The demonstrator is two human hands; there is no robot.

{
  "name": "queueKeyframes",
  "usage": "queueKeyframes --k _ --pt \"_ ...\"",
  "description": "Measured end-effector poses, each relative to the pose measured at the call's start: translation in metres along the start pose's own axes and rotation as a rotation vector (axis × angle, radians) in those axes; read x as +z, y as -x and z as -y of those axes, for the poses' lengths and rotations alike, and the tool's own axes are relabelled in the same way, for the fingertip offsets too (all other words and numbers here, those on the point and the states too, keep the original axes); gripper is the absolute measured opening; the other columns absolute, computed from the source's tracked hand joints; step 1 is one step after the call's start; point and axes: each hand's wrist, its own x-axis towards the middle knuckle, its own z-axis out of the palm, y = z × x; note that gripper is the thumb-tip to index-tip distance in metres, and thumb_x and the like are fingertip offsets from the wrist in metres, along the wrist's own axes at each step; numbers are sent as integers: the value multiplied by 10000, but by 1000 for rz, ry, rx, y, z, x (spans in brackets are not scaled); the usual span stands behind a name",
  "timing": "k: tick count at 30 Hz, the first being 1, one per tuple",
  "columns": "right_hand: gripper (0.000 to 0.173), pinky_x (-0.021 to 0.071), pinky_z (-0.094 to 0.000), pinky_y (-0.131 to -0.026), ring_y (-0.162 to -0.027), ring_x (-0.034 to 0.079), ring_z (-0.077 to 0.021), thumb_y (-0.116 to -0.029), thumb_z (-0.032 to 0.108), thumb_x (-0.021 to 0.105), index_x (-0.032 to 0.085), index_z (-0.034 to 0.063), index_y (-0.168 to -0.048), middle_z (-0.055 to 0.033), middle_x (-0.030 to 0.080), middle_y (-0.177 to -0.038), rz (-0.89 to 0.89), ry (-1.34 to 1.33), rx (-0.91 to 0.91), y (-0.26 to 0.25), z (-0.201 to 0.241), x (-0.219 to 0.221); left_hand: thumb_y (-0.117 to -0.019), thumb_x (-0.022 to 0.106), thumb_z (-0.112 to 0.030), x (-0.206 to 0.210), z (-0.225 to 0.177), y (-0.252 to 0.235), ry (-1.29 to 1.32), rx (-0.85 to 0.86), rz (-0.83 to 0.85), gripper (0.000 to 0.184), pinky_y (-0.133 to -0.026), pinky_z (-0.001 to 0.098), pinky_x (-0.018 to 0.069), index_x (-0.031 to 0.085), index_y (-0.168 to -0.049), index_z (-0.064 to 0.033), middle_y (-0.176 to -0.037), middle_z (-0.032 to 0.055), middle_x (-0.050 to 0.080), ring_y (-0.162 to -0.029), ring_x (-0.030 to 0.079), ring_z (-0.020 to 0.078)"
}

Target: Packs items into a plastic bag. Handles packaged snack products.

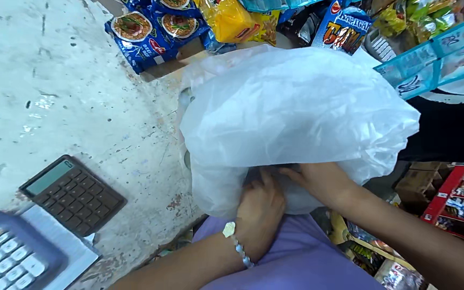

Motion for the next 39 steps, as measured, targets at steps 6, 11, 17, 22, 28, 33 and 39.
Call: queueKeyframes --k 6,11,17,22,28,33,39 --pt "371 538 -516 -917 -1018 697 -305 -966 305 700 693 -13 -1157 -190 721 -1044 39 -274 160 -8 -7 -5 -915 546 43 10 0 -12 -38 -4 110 198 -640 404 554 728 -978 89 -930 222 713 -802 724 323" --pt "416 571 -390 -925 -1025 703 -190 -909 260 773 667 -14 -1204 -147 718 -1092 -40 -494 224 -8 -9 4 -835 616 44 22 9 -11 19 137 -108 117 -592 383 540 727 -799 33 -771 165 701 -738 722 287" --pt "377 526 -304 -960 -1083 643 -112 -896 146 771 642 -9 -1214 -110 679 -1145 129 -818 367 -18 -2 1 -819 644 30 22 12 -8 60 183 -134 95 -583 380 537 717 -761 14 -737 151 696 -722 722 278" --pt "310 555 -244 -842 -952 660 -65 -862 57 764 645 -2 -1142 -60 685 -1030 73 -961 400 -23 4 12 -810 642 23 27 12 -7 78 169 -192 108 -572 364 533 698 -721 -6 -704 129 682 -695 713 257" --pt "472 547 -273 -928 -1034 669 -82 -804 173 823 632 -8 -1196 -86 698 -1092 -1 -839 322 -15 -1 31 -826 609 27 33 15 -5 142 197 -274 141 -566 352 526 689 -713 -4 -680 121 670 -665 699 246" --pt "526 474 -412 -1037 -1169 638 -272 -933 276 728 591 -102 -1271 -241 670 -1198 126 -528 160 -17 -4 25 -821 611 21 28 16 -5 127 253 -250 142 -540 356 514 681 -700 3 -654 122 654 -649 694 253" --pt "826 395 -604 -1105 -1371 438 -522 -1012 479 583 310 -132 -1496 -372 475 -1427 374 -174 101 -21 10 7 -760 691 3 3 16 2 10 244 -176 77 -509 360 529 694 -688 -22 -677 112 670 -618 694 241"
